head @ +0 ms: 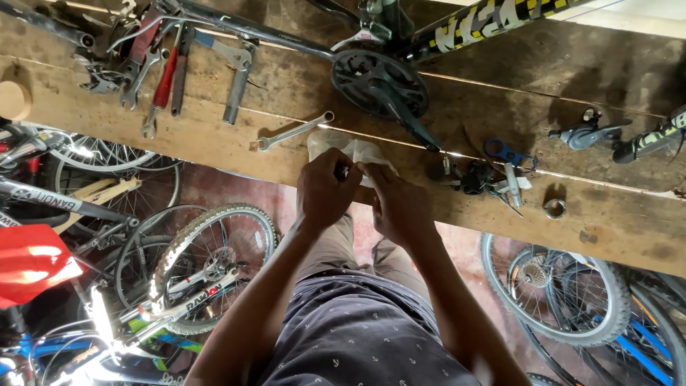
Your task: Cleaning small bicycle components using a cloth at a repair workbench
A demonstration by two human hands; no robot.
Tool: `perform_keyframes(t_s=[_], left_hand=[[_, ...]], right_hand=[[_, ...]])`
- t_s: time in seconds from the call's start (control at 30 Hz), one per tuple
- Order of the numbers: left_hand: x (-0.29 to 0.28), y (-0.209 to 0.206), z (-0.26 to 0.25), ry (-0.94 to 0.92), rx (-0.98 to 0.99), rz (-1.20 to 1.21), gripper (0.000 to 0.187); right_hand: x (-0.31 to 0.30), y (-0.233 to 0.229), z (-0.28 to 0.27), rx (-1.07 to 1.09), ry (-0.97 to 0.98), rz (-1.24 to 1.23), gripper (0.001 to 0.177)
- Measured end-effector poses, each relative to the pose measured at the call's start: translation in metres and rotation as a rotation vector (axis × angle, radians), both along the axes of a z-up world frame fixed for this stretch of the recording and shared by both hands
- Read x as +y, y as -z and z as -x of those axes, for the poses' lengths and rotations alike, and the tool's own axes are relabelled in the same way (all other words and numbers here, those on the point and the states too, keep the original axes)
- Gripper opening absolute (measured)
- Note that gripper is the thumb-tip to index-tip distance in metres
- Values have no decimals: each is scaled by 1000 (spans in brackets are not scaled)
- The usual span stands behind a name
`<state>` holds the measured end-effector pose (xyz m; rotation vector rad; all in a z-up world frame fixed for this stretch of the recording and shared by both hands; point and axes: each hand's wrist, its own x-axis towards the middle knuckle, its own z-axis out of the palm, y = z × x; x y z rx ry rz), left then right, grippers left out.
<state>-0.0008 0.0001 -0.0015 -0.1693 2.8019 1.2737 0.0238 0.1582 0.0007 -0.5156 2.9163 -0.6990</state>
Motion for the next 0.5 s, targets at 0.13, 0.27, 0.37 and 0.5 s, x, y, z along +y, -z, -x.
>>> perform_keyframes(t_s=[0.13, 0.27, 0.37, 0.5], left_hand=[[3, -4, 1, -14, -6, 33, 20], [5, -6, -1, -32, -51, 77, 21], [14, -19, 4, -8, -259, 126, 32], [20, -15, 8, 41, -431, 273, 51]], right_hand=[[10, -4, 1, -41, -61, 72, 45], [21, 0, 1, -97, -118, 85, 46], [22, 12, -2, -96, -121, 32, 44], [18, 13, 0, -123, -113, 1, 39]])
